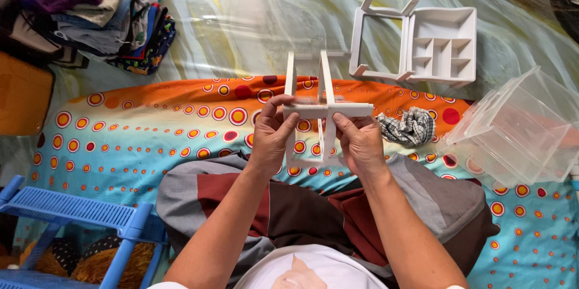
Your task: The person wipes white plastic furniture parts with a cloth, then joins two side frames and connects them with a crossbar to form a small rack. The person handles the parts one at a time and assembles them on the floor.
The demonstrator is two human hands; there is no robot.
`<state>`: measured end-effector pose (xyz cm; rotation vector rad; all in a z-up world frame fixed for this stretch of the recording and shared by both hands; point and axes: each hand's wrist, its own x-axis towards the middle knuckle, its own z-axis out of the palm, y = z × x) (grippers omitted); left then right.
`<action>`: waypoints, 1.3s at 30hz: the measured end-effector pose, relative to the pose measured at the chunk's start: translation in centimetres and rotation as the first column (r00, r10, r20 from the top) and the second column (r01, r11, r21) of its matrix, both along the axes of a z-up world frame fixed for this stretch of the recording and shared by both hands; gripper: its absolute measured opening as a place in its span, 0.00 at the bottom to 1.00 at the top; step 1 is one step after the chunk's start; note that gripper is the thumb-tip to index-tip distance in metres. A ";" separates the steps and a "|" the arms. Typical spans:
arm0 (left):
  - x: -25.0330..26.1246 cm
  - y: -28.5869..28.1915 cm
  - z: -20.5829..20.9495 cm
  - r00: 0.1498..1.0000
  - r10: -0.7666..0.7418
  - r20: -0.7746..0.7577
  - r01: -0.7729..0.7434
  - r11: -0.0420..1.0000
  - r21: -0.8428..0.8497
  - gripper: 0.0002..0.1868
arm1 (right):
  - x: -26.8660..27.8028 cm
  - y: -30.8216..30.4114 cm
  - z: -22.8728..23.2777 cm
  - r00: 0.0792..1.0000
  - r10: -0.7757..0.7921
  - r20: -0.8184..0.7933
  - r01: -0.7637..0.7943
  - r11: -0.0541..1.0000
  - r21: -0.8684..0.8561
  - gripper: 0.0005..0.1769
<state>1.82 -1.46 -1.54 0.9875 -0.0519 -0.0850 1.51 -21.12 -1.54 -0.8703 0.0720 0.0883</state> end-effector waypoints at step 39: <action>1.3 -0.6 4.6 0.986 0.049 -0.160 -0.042 0.998 0.045 0.24 | 0.7 -0.9 4.7 0.991 -0.011 -0.133 -0.008 0.990 -0.140 0.11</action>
